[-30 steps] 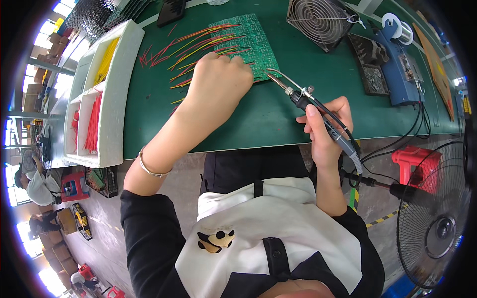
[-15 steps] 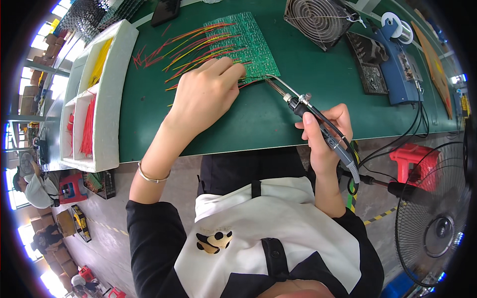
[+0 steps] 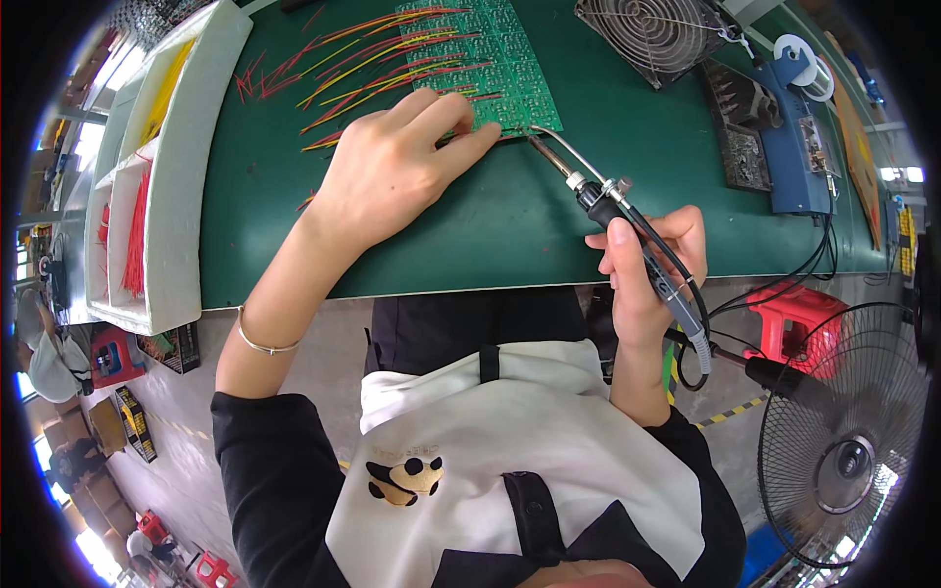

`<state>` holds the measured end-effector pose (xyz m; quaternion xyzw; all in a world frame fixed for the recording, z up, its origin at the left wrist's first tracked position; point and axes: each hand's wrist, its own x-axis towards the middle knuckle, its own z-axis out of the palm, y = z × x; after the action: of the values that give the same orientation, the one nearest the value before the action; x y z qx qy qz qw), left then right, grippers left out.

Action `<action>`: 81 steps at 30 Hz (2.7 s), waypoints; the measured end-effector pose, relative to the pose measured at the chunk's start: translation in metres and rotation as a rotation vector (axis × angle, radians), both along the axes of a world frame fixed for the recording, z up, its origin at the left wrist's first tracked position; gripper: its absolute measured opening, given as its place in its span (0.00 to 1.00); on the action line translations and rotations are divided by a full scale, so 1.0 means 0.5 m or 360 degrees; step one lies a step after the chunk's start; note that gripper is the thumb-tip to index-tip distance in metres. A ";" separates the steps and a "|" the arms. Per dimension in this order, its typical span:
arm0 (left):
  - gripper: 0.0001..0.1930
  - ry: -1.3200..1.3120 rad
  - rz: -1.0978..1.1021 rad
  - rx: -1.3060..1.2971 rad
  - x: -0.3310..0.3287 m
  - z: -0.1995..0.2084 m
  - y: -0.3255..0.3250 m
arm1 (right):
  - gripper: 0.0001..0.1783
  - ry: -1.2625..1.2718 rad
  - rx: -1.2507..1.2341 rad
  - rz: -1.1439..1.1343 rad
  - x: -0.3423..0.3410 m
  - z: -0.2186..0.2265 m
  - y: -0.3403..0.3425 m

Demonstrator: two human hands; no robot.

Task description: The person solders wires onto a circuit board, taking wires from a divided storage box, positioning them on the board, and attaching them with a soldering iron.

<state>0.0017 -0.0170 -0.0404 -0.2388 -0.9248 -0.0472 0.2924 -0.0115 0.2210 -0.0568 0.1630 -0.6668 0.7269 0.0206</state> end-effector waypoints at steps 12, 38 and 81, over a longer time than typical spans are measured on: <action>0.18 0.0036 0.0039 -0.0055 0.002 0.000 0.002 | 0.15 0.0049 0.0082 -0.0001 0.001 -0.001 0.002; 0.19 0.0224 0.0144 -0.0284 0.006 0.000 0.016 | 0.15 0.0126 -0.0072 0.0065 0.002 -0.007 -0.001; 0.18 0.0190 0.0141 -0.0192 0.007 0.011 0.018 | 0.15 0.0144 0.0022 -0.0003 0.002 -0.008 -0.006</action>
<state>0.0052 -0.0078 -0.0350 -0.2172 -0.9165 0.0358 0.3339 -0.0104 0.2180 -0.0609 0.1950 -0.6704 0.7142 0.0503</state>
